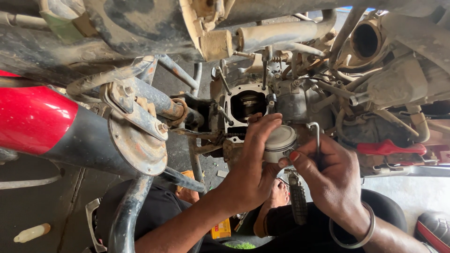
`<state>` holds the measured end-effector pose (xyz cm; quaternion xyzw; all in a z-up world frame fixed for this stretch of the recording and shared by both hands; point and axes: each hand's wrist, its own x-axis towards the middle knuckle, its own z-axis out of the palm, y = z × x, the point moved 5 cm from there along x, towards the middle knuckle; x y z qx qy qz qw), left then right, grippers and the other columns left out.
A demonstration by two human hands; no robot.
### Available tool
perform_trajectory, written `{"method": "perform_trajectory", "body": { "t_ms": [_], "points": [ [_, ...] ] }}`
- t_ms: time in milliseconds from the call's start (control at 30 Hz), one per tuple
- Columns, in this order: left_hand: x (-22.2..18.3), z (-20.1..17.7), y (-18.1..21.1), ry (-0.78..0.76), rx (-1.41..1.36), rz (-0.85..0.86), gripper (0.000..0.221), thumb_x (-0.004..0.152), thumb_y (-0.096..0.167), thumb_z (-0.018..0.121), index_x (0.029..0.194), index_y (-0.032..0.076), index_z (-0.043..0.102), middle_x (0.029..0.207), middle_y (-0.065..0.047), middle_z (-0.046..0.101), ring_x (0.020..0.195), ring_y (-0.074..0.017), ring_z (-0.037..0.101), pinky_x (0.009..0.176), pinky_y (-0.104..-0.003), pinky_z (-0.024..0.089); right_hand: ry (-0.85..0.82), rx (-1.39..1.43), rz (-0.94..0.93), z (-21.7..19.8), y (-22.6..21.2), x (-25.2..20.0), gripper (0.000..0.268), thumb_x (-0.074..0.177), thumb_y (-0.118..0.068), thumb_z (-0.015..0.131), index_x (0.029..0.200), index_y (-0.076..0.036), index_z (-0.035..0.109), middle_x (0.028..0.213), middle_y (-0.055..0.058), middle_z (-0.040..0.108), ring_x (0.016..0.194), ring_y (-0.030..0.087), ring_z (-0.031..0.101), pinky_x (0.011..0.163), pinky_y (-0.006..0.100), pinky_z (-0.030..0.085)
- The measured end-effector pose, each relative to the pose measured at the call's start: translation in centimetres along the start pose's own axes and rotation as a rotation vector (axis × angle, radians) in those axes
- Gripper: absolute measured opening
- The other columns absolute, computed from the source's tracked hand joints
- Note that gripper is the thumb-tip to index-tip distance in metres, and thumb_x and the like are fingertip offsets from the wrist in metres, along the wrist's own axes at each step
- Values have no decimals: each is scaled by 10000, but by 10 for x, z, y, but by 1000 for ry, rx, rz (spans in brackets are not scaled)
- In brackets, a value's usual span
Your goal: Repairing a motorcycle engine by installing piston rings onto a piston and preparing for reassembly.
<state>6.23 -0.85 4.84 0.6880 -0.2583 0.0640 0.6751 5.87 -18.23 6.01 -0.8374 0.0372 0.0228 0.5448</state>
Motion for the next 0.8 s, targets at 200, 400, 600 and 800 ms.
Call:
{"method": "perform_trajectory", "body": {
  "t_ms": [200,400,600,800],
  "points": [
    [-2,1,-5,-32,-18,-18,669,984,-82,578,1568,41,276,1606,-234,342,1498,-389,447,1197,-441,488,75,-3,-41,1,7,-3,115,923,-92,726,916,15,688,792,62,758,690,52,631,618,222,505],
    [-5,-1,0,-15,90,45,623,968,-75,630,1523,38,371,1595,-200,386,1497,-388,472,1190,-436,492,92,130,-3,5,24,-6,111,955,-99,697,949,9,673,750,10,657,636,23,506,547,207,397],
    [-5,-4,3,35,145,98,602,958,-77,631,1502,33,399,1572,-192,422,1485,-386,494,1213,-431,481,88,409,62,12,32,-6,89,990,-83,650,990,-9,600,751,11,640,581,40,491,501,214,367],
    [-2,-9,7,57,188,102,606,934,-75,647,1483,37,415,1545,-194,462,1481,-391,497,1260,-489,423,10,485,81,13,25,-3,99,994,-92,648,1010,5,638,790,24,661,601,34,495,508,205,372]
  ]
}}
